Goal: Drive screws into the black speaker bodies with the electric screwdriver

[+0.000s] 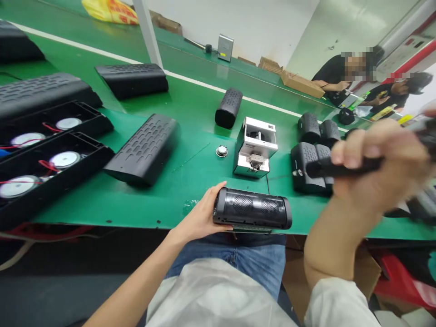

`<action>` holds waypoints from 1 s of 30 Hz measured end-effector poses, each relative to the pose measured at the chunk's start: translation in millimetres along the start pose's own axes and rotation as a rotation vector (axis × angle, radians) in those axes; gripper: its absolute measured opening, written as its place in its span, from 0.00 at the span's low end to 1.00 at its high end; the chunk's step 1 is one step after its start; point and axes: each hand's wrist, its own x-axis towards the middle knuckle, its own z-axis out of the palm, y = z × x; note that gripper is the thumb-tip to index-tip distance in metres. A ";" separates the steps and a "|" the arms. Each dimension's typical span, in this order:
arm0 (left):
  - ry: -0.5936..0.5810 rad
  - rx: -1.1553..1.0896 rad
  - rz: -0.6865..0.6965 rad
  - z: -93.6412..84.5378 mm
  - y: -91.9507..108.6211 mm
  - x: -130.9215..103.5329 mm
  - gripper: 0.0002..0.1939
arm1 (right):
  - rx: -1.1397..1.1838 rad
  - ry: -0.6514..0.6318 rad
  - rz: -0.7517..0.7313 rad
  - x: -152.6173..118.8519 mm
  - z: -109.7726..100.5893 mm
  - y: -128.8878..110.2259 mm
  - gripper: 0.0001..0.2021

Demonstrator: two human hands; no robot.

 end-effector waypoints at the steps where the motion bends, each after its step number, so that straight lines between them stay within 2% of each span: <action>1: 0.002 0.005 -0.002 0.1 0.3 0.0 0.70 | 0.029 0.014 -0.072 3.5 14.4 16.0 0.17; 3: 0.006 0.009 -0.006 0.4 0.9 0.1 0.71 | 0.019 -0.025 -0.092 6.4 37.2 48.2 0.14; 4: 0.008 0.007 -0.008 0.5 1.1 0.1 0.71 | -0.006 -0.076 -0.055 6.5 44.3 62.6 0.14; 6: 0.009 -0.002 -0.011 0.6 1.7 0.2 0.71 | -0.032 -0.145 -0.020 5.2 50.6 85.7 0.17; 9: 0.003 -0.012 -0.019 0.1 3.1 0.4 0.70 | -0.030 -0.199 -0.033 2.8 50.9 105.9 0.18; 17: -0.005 -0.021 -0.050 -1.8 4.1 0.2 0.70 | -0.015 -0.155 -0.074 10.9 53.6 114.2 0.15; 26: 0.001 -0.006 -0.067 -1.3 2.3 0.1 0.69 | -0.123 -0.118 -0.011 17.9 49.7 152.2 0.30; 28: -0.001 0.004 -0.073 -1.4 2.2 0.2 0.69 | -0.118 -0.121 0.037 12.8 46.4 146.7 0.30; 30: 0.000 0.009 -0.068 -1.6 2.0 0.4 0.69 | -0.128 -0.134 0.085 7.6 39.9 126.8 0.28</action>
